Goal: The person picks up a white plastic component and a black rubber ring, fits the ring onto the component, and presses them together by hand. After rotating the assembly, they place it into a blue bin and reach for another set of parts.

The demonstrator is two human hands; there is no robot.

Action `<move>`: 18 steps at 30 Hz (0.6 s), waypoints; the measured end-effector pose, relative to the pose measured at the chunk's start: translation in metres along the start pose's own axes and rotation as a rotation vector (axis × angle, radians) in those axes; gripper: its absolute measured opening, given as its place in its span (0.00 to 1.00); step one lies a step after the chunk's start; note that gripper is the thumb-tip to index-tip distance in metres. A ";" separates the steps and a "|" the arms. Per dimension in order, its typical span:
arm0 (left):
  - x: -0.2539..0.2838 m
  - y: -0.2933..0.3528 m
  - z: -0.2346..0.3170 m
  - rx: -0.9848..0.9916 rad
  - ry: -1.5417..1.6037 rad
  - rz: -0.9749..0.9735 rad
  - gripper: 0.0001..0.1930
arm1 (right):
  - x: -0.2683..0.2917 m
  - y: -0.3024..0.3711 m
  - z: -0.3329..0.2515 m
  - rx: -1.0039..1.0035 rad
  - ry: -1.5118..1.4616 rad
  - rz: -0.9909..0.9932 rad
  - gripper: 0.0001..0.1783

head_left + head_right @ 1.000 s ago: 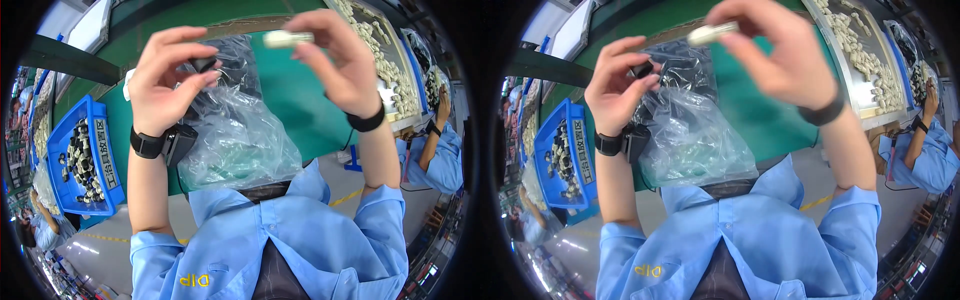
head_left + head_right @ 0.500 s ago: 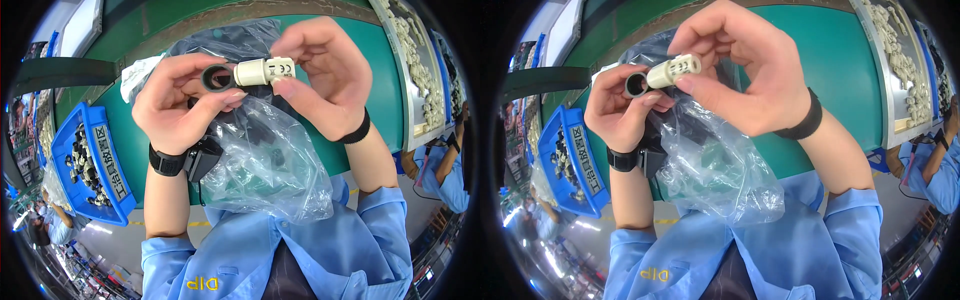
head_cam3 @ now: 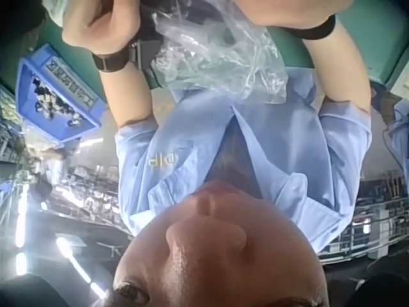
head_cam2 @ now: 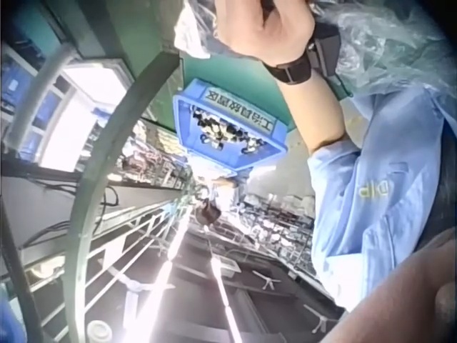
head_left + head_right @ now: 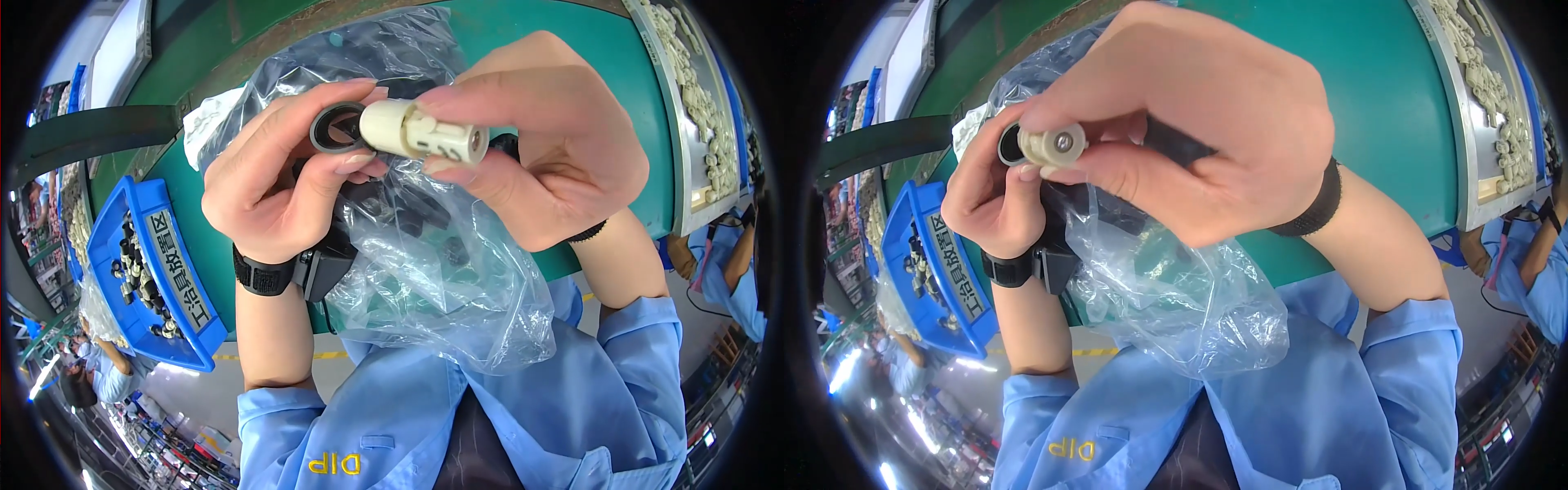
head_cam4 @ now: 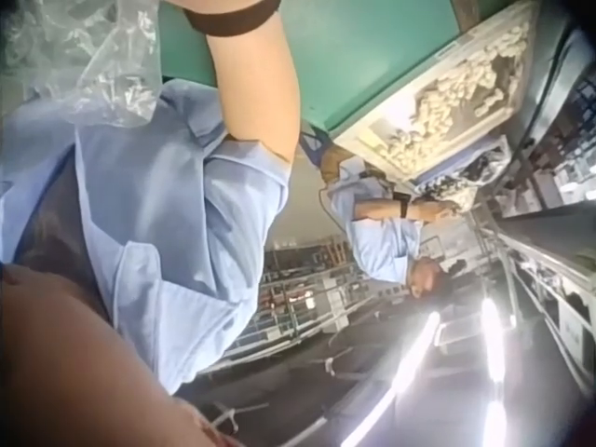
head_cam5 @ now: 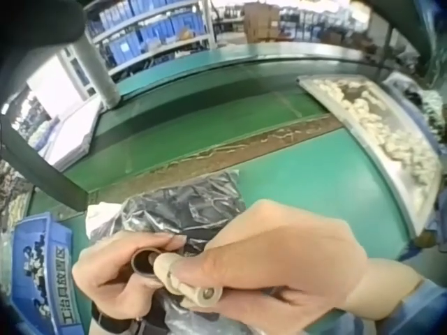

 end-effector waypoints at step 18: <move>-0.002 -0.003 0.004 0.003 -0.240 -0.094 0.16 | -0.023 0.023 0.011 0.213 -0.215 0.224 0.18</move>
Point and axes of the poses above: each hand's wrist, its own y-axis away from the middle knuckle, its own x-axis out of the back of the hand, z = x × y, the point moved 9 cm from there along -y, towards the middle knuckle, and after that the axes turned 13 degrees about -z, right-handed, at the moved point
